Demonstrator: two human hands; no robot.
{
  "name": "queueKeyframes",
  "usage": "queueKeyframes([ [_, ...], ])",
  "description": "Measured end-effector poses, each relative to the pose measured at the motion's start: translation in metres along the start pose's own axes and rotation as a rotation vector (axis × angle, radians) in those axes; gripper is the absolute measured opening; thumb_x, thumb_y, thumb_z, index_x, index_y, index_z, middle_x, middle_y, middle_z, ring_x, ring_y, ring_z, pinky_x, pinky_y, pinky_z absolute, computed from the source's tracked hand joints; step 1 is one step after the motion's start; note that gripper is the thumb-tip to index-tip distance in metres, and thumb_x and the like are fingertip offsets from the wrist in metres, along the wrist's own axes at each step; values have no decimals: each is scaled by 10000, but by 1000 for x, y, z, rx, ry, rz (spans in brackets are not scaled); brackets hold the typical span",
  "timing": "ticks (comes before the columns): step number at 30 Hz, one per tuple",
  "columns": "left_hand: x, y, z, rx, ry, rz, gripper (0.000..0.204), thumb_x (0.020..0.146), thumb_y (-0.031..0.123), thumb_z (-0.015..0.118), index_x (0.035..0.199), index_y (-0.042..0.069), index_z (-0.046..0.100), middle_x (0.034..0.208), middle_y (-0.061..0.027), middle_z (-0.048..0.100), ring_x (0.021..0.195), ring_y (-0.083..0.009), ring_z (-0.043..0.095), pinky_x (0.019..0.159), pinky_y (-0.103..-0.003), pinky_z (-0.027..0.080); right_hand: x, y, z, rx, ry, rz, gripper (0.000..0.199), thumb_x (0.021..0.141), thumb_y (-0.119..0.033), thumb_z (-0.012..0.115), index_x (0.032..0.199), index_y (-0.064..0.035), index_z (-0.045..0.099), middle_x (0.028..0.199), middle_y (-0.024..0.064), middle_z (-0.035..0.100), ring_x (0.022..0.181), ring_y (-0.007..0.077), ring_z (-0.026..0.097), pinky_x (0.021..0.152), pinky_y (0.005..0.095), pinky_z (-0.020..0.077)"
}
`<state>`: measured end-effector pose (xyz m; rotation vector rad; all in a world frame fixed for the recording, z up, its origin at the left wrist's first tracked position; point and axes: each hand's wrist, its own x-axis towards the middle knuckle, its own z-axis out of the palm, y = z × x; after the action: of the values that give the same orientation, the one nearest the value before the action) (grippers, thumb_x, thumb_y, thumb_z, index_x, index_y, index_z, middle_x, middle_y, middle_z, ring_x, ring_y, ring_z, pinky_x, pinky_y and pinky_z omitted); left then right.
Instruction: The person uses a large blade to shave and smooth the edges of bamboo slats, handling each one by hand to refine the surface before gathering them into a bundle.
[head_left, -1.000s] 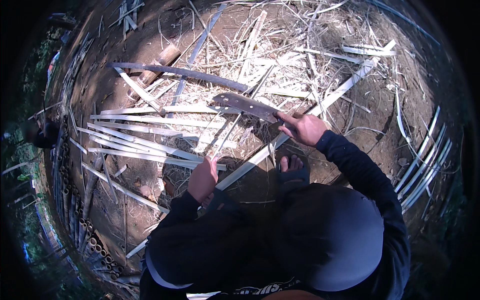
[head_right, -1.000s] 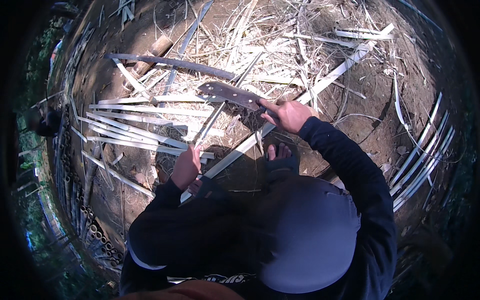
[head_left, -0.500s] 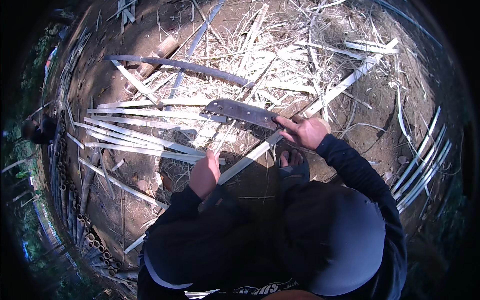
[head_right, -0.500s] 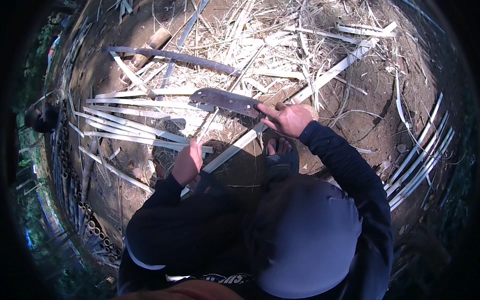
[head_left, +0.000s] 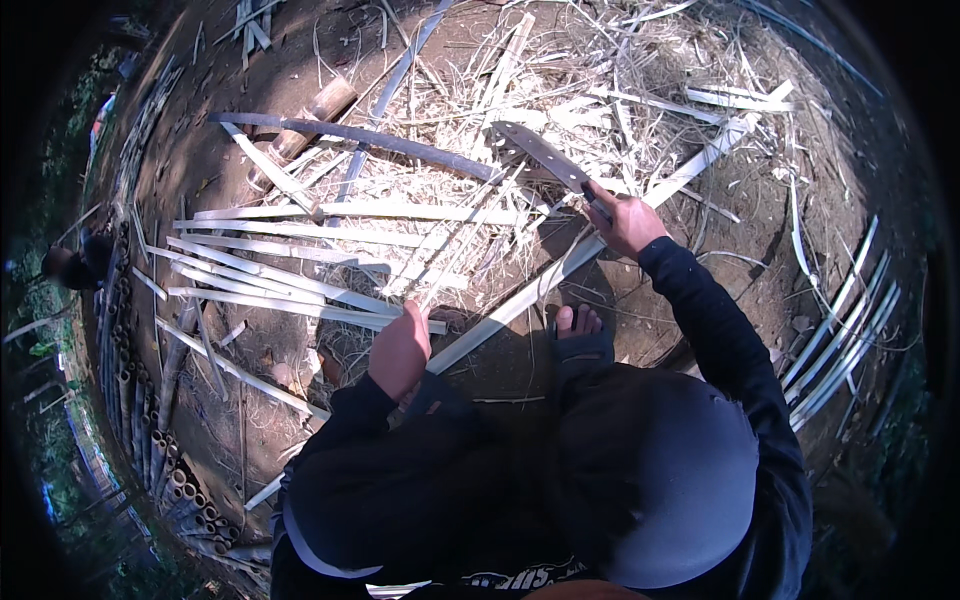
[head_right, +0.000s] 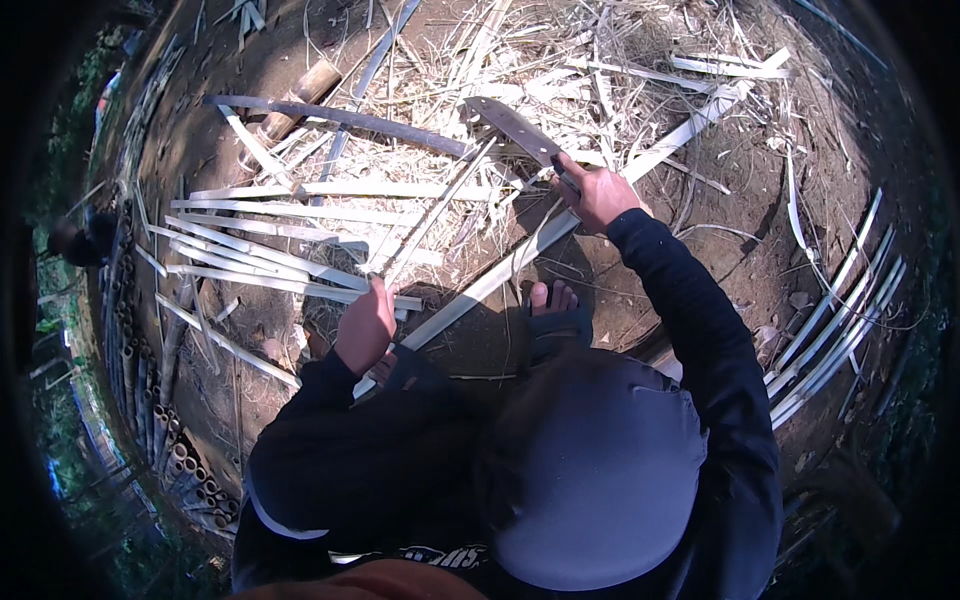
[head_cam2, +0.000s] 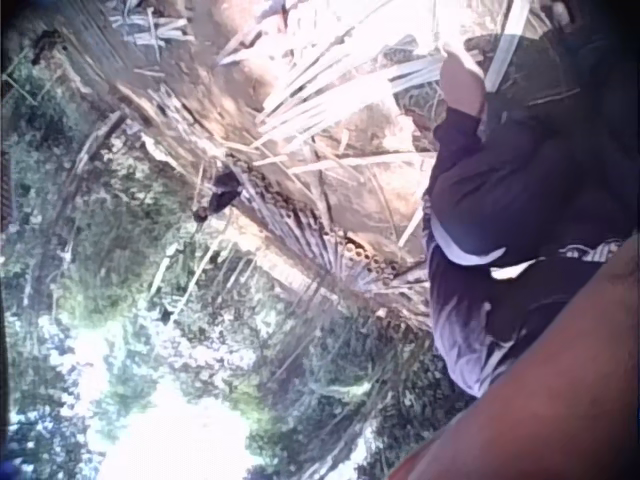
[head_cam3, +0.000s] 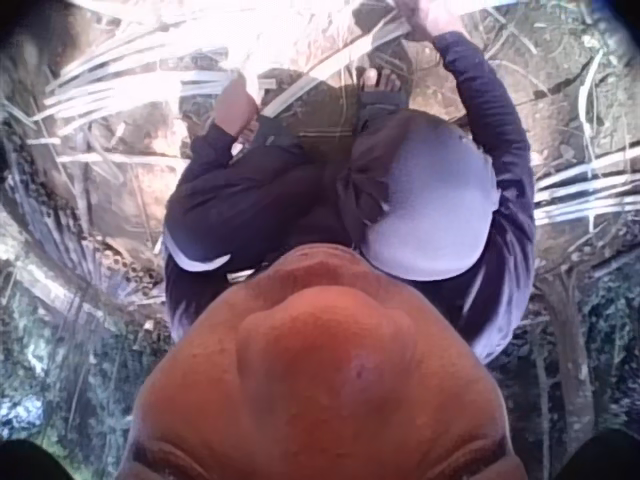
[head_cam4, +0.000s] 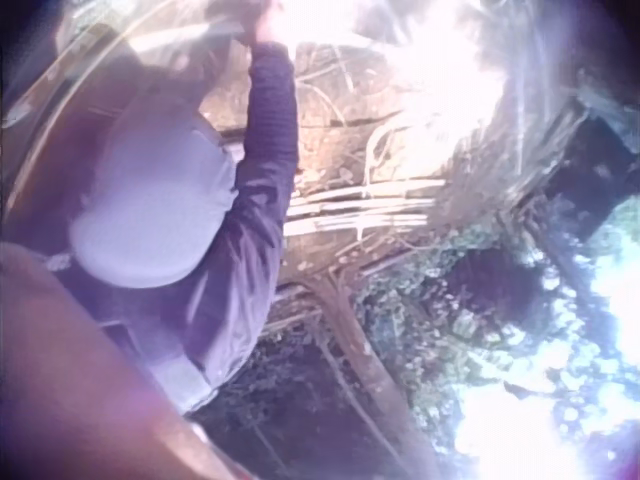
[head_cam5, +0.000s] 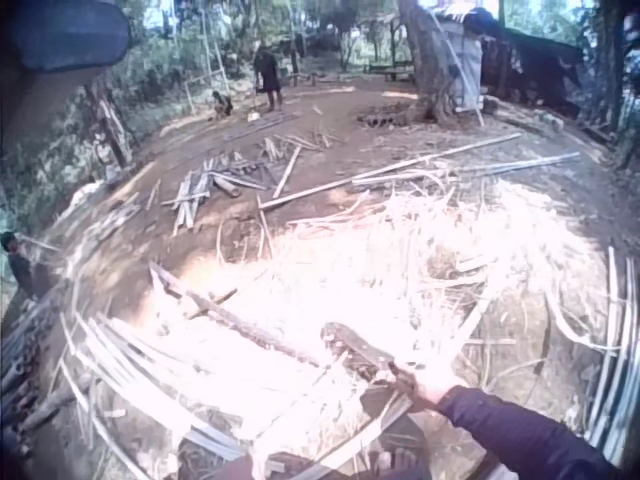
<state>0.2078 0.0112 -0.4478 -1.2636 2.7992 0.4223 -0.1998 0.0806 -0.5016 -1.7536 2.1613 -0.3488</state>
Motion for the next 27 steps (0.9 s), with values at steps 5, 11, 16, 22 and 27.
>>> queueKeyframes([
  [5,-4,-3,-1,-39,-27,50,261,1003,226,482,973,-33,497,593,-187,582,552,-369,612,479,-469,465,-17,-1,0,-21,77,-83,448,949,-411,567,1313,-150,561,692,236,650,648,408,660,602,481,543],
  [11,-2,-7,-10,-69,-213,-120,250,1007,222,466,938,-18,487,625,-245,594,618,-419,629,507,-502,472,-10,7,1,110,113,-67,456,941,-380,589,1341,-162,555,733,225,662,621,397,658,594,468,544],
  [16,6,-15,-9,-1154,-690,-553,304,1032,366,431,905,93,471,548,-3,464,397,-113,416,374,-289,294,-54,-61,10,18,43,-231,468,947,-467,556,1347,-224,557,794,163,652,571,339,652,522,426,541],
  [22,-5,-15,-13,-1417,-850,-704,354,1024,460,423,874,140,453,617,77,353,455,-25,245,390,-217,193,-56,-79,10,-9,-59,-446,461,950,-469,549,1357,-254,548,770,175,630,546,340,638,526,437,532],
  [27,-10,-3,-10,-1218,-727,-702,360,1022,473,427,875,145,449,627,71,344,460,-31,247,403,-203,216,0,5,6,109,114,87,431,950,-356,586,1327,-149,558,637,218,627,606,383,653,572,456,541],
])
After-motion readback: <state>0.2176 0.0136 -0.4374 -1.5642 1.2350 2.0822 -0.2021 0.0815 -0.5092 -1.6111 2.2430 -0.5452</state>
